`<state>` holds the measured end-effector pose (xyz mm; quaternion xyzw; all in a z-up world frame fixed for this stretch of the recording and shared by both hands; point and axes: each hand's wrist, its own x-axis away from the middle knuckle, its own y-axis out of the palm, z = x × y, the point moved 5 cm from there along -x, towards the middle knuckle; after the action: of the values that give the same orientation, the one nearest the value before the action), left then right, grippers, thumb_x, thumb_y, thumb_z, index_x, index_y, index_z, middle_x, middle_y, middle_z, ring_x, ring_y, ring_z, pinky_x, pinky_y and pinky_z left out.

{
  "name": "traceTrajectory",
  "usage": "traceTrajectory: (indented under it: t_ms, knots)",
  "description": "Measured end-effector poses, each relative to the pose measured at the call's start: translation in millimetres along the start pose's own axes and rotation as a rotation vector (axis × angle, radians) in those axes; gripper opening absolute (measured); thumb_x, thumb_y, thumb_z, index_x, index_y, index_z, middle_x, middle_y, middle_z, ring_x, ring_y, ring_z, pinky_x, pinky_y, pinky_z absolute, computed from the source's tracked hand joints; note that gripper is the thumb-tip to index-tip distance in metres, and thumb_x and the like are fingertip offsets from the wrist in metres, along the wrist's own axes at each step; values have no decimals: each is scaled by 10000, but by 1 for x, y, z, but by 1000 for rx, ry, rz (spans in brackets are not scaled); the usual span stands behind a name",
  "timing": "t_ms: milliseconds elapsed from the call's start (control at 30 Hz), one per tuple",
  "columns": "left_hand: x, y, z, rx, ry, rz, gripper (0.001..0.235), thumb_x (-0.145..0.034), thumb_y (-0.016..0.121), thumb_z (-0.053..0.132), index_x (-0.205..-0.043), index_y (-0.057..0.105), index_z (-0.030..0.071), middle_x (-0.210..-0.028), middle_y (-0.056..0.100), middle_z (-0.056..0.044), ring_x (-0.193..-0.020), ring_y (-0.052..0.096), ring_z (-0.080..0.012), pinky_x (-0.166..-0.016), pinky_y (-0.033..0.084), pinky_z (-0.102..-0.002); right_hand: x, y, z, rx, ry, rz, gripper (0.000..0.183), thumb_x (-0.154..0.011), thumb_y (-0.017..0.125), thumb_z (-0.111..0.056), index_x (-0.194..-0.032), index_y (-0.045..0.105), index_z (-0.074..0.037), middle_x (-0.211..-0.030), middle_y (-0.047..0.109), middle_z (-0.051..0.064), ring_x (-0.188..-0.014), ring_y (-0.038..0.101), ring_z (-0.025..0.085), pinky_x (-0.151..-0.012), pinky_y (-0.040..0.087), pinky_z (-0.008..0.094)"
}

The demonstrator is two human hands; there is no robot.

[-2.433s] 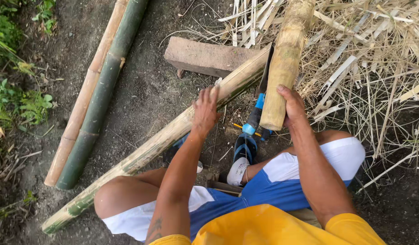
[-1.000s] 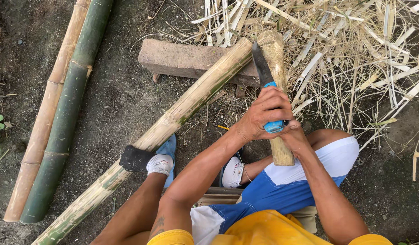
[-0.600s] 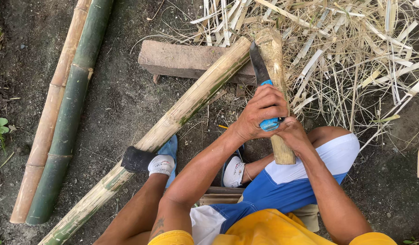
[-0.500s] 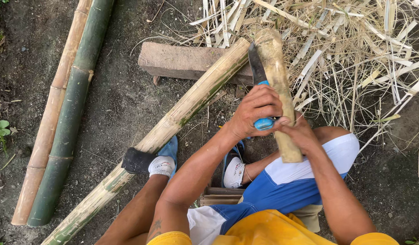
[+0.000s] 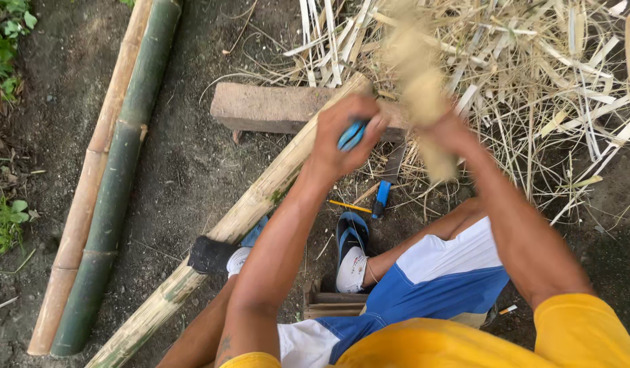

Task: The person uses a machete and a wooden mallet to split a bamboo pole lengthwise. They repeatedly strike the machete's back with the mallet to drive the blade through the bamboo, rotating the pole to continue the split.

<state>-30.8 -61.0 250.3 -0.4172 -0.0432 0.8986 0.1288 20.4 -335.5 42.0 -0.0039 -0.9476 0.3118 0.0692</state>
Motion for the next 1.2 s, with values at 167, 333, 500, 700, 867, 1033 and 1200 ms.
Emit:
traceTrajectory:
  t_ms: [167, 333, 500, 700, 867, 1033, 1200]
  knots:
    - [-37, 9, -36, -71, -199, -2, 261, -1022, 665, 315, -896, 671, 86, -692, 673, 4, -573, 620, -71, -492, 499, -311, 40, 61, -39, 90, 53, -272, 1104, -721, 890, -340, -1550, 260, 29, -1340, 635, 251, -1190, 660, 336, -1048, 505, 396]
    - [-9, -84, -72, 120, -326, 235, 457, -976, 670, 506, -775, 627, 98, -675, 659, -19, -634, 709, -125, -653, 662, -343, 37, 33, -35, -403, 378, -183, 946, -814, 775, -118, -1604, 256, -88, -1278, 677, 221, -986, 730, 309, -768, 646, 394]
    - [36, -166, -93, 494, -293, 494, 350, -928, 705, 339, -722, 508, 135, -619, 496, -10, -583, 528, -157, -691, 550, -422, -6, -73, -28, -789, 148, 187, 730, -903, 684, -136, -1502, 266, -149, -1261, 658, 166, -955, 759, 264, -750, 665, 401]
    - [44, -173, -94, 349, -267, 533, 352, -996, 661, 314, -730, 591, 94, -653, 582, -35, -566, 525, -134, -673, 527, -388, -7, 100, -42, -255, 130, -263, 751, -885, 739, -252, -1457, 310, -26, -1316, 579, 210, -1147, 627, 297, -949, 523, 413]
    - [7, -141, -80, 62, -438, 255, 339, -1005, 686, 322, -783, 640, 69, -621, 612, -26, -534, 573, -105, -504, 470, -292, 69, 199, -82, -180, 221, -553, 1072, -738, 831, -258, -1588, 206, -71, -1440, 585, 221, -1267, 622, 316, -1092, 494, 420]
    - [28, -166, -73, 81, -466, 330, 315, -983, 693, 299, -756, 610, 97, -622, 595, -1, -531, 582, -109, -520, 509, -296, 67, 161, -80, -469, 183, -443, 954, -772, 796, -129, -1560, 262, -61, -1369, 614, 196, -1092, 693, 281, -907, 599, 416]
    - [101, -253, -78, 472, -355, 563, 288, -945, 681, 241, -764, 484, 134, -614, 465, 9, -544, 473, -143, -569, 482, -357, 27, 38, -52, -696, 120, -37, 660, -925, 714, -121, -1500, 401, -38, -1226, 683, 146, -975, 729, 266, -754, 660, 378]
